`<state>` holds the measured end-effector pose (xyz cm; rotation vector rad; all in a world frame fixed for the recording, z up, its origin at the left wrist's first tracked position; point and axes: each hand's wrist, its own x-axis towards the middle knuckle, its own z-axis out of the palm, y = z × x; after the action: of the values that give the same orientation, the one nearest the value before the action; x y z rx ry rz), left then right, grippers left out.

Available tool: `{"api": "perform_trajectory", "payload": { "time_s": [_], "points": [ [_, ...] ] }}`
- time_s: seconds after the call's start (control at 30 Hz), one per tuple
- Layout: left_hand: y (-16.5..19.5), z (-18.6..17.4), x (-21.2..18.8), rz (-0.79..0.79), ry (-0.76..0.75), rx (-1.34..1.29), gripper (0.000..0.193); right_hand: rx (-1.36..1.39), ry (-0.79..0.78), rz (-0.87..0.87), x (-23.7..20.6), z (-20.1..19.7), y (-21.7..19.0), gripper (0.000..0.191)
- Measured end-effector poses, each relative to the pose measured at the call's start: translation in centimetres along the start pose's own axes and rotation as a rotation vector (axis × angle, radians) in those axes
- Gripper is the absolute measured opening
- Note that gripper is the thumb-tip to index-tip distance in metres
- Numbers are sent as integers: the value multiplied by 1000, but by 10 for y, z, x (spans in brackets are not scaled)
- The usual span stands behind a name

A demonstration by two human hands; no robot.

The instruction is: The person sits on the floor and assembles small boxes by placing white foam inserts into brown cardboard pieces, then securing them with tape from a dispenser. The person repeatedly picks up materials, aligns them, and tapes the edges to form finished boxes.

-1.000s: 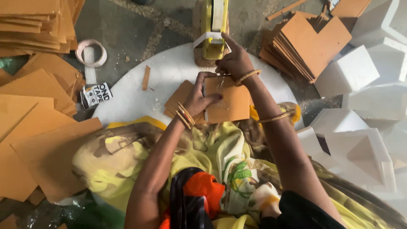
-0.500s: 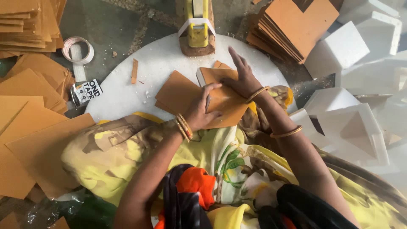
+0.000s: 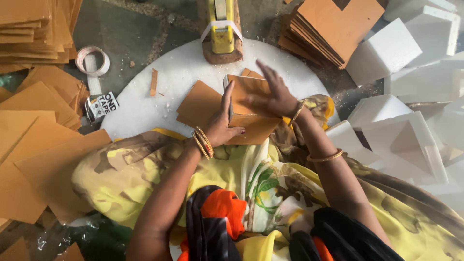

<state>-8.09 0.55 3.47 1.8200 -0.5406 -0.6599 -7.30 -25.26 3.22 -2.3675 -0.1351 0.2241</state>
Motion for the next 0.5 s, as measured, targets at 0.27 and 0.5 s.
{"api": "perform_trajectory", "payload": {
  "time_s": [0.27, 0.5],
  "points": [
    [2, -15, 12, 102, -52, 24, 138, -6, 29, 154, 42, 9, 20, 90],
    [26, -30, 11, -10, -166, 357, 130, 534, -346, 283, 39, -19, 0, 65]
  ]
}}
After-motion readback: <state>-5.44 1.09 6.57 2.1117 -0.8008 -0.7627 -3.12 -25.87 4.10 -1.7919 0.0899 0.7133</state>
